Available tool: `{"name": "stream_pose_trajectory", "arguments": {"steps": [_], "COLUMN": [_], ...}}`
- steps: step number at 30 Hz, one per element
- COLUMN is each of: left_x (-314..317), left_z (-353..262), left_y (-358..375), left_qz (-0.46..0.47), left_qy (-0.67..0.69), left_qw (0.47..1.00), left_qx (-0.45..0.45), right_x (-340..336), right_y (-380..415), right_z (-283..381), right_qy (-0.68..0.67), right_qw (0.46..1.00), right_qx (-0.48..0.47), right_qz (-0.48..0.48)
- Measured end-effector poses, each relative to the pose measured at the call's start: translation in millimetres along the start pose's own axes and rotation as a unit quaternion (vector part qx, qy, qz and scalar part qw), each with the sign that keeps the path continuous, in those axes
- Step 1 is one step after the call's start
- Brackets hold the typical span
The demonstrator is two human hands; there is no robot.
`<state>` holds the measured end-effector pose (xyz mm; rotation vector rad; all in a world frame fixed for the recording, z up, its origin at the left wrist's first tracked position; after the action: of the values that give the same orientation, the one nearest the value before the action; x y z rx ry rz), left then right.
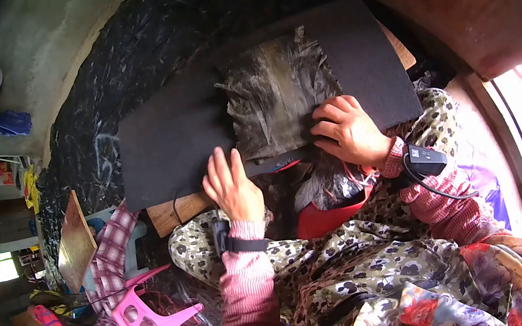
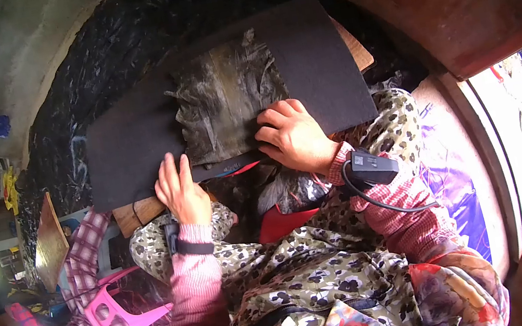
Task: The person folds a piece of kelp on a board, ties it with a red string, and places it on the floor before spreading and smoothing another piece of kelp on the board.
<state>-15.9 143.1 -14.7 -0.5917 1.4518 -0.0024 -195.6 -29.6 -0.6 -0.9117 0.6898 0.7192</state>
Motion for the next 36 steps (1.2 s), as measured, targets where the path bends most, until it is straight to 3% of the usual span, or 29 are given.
{"name": "stream_pose_trajectory", "arguments": {"steps": [3,5,6,7,10,14,16,20,24,27,29,31,34,35,36], "left_x": [-17.4,-13.0,-6.9,-1.5,-4.1,-0.7,-2.0,-2.1,0.5,-2.5,-3.0,-2.6,-0.3,-1.3,-0.9], "left_z": [-33.0,-57.7,-62.2,-62.9,-65.1,-67.7,-68.6,-67.6,-63.0,-63.0,-63.1,-61.8,-61.6,-61.4,-60.9], "left_y": [6.6,3.2,0.3,-3.5,-9.1,-4.3,-2.6,-2.3,-2.9,-1.9,-3.6,-4.9,-5.0,-4.7,-4.5], "left_qz": [-0.078,-0.025,0.029,0.049,0.049,0.041,0.048,0.063,0.07,0.08,0.077,0.08,0.075,0.077,0.081], "left_qy": [0.087,0.087,0.114,0.128,0.138,0.142,0.149,0.169,0.197,0.198,0.191,0.19,0.195,0.193,0.19], "left_qw": [0.989,0.988,0.987,0.986,0.986,0.987,0.987,0.983,0.978,0.976,0.978,0.978,0.977,0.977,0.978], "left_qx": [0.093,0.124,0.11,0.095,0.079,0.061,0.046,0.023,0.023,0.031,0.036,0.041,0.042,0.042,0.042], "right_x": [-6.1,-12.5,-16.1,-21.4,-25.9,27.5,50.4,68.9,65.2,59.9,45.2,11.9,-23.9,-28.1,-28.6], "right_y": [-4.0,-12.9,-24.2,-41.3,-99.4,-139.9,-155.7,-178.4,-184.5,-188.3,-196.2,-196.4,-184.9,-178.6,-172.6], "right_z": [4.8,6.0,2.4,2.3,4.4,-13.7,-32.5,-62.0,-57.4,-83.9,-104.1,-120.5,-143.2,-145.4,-140.6], "right_qy": [0.013,0.017,0.039,0.083,0.118,0.172,0.209,0.184,0.174,0.18,0.205,0.119,-0.002,0.001,0.016], "right_qw": [1.0,0.998,0.995,0.994,0.989,0.975,0.967,0.973,0.979,0.972,0.968,0.979,0.983,0.982,0.975], "right_qx": [-0.001,0.004,0.0,-0.027,-0.05,-0.099,-0.015,0.066,0.058,0.128,0.134,0.165,0.181,0.186,0.205], "right_qz": [0.005,0.06,0.097,0.067,0.075,0.1,0.146,0.119,0.087,0.081,0.063,-0.024,0.028,0.024,0.08]}}
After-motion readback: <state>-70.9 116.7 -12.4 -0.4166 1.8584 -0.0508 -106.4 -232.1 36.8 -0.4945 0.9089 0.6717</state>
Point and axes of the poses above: each hand's wrist, its own y-axis away from the middle knuckle, its own x-axis out of the palm, z = x × y, the point moved 3 cm from there along -y, towards the middle knuckle, and after that the axes turned 6 degrees about x, right-handed, at the moved point
